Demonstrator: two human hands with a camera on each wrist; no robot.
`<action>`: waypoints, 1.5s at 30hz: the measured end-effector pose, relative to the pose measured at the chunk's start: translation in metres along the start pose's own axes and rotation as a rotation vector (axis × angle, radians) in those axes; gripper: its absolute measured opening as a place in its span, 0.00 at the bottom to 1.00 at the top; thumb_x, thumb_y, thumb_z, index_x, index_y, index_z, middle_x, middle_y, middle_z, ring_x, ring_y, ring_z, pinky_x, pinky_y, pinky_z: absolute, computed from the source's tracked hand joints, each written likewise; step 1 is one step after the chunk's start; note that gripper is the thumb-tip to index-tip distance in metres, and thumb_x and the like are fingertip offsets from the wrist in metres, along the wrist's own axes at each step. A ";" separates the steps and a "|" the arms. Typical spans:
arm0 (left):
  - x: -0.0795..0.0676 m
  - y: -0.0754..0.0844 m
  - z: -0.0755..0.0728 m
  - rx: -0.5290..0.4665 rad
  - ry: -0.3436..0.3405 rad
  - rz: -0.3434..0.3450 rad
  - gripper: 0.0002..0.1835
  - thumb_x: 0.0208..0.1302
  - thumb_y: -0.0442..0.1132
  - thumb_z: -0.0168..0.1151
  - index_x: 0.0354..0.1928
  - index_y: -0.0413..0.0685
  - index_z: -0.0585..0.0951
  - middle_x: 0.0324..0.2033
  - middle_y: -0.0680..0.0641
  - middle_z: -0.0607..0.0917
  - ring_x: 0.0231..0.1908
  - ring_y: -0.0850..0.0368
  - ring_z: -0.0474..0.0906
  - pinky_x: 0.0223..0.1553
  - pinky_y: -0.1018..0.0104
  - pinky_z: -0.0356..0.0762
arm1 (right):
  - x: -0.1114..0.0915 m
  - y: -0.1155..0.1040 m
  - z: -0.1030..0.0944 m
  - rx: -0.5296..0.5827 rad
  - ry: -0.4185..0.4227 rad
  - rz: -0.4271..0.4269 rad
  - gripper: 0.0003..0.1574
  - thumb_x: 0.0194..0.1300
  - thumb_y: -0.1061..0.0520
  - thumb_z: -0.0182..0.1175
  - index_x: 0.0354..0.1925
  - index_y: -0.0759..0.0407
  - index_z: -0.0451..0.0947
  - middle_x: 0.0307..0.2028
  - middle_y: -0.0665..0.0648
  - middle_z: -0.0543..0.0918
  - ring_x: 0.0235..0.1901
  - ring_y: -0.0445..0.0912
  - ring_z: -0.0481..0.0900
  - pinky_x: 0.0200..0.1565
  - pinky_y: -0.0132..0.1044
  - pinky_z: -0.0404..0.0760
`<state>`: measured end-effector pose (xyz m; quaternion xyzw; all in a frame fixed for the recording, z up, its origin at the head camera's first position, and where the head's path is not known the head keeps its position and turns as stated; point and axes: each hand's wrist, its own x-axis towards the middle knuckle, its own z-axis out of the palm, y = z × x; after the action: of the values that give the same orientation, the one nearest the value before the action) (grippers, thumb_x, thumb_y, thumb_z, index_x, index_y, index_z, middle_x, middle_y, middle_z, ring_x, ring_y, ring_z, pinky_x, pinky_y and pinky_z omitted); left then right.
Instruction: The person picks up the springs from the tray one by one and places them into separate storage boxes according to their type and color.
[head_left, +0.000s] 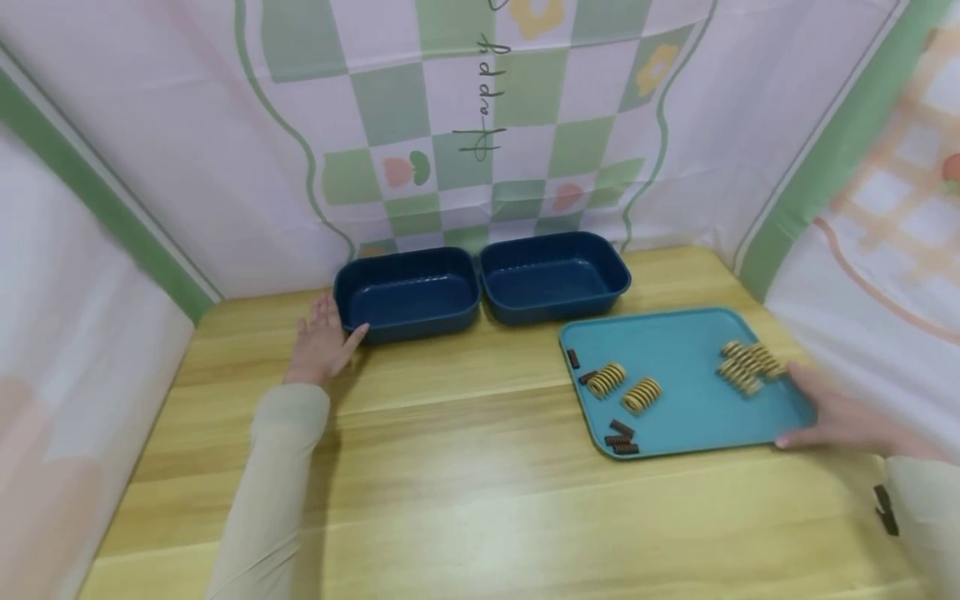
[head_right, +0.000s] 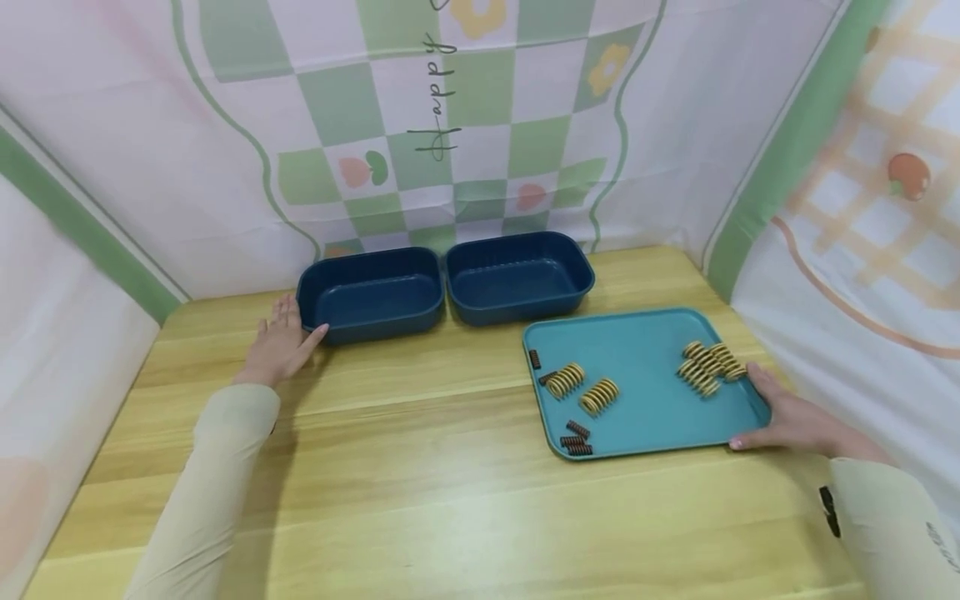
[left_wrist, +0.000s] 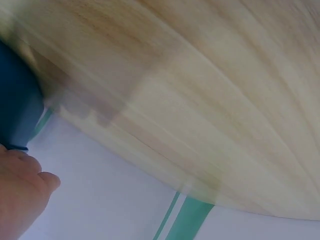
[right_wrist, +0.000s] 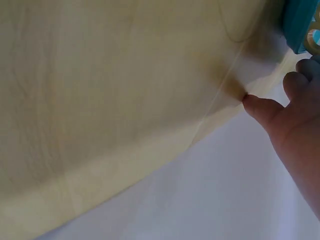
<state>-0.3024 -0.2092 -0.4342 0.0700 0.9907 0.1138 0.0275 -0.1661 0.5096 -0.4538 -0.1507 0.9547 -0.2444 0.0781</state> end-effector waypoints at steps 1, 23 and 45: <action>0.001 0.001 0.000 0.001 -0.001 0.001 0.46 0.72 0.61 0.32 0.69 0.23 0.38 0.70 0.27 0.40 0.70 0.34 0.34 0.65 0.37 0.36 | -0.001 0.000 0.000 0.012 -0.019 0.017 0.76 0.45 0.57 0.73 0.67 0.80 0.26 0.63 0.87 0.34 0.64 0.75 0.28 0.54 0.16 0.23; -0.002 0.004 -0.003 0.006 -0.023 -0.003 0.46 0.72 0.63 0.30 0.69 0.26 0.37 0.70 0.30 0.38 0.70 0.37 0.32 0.66 0.39 0.33 | 0.007 -0.033 0.007 -0.008 -0.038 0.060 0.73 0.49 0.51 0.73 0.71 0.72 0.30 0.65 0.84 0.41 0.60 0.81 0.44 0.53 0.15 0.26; -0.001 0.001 -0.004 0.030 -0.048 -0.011 0.47 0.71 0.64 0.28 0.69 0.26 0.36 0.70 0.30 0.37 0.70 0.38 0.29 0.67 0.41 0.32 | 0.035 -0.126 0.059 -0.060 -0.004 0.060 0.78 0.42 0.38 0.74 0.70 0.75 0.38 0.64 0.85 0.48 0.62 0.77 0.48 0.56 0.73 0.47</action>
<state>-0.3018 -0.2096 -0.4300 0.0676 0.9917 0.0971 0.0509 -0.1549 0.3666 -0.4454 -0.1247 0.9655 -0.2129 0.0829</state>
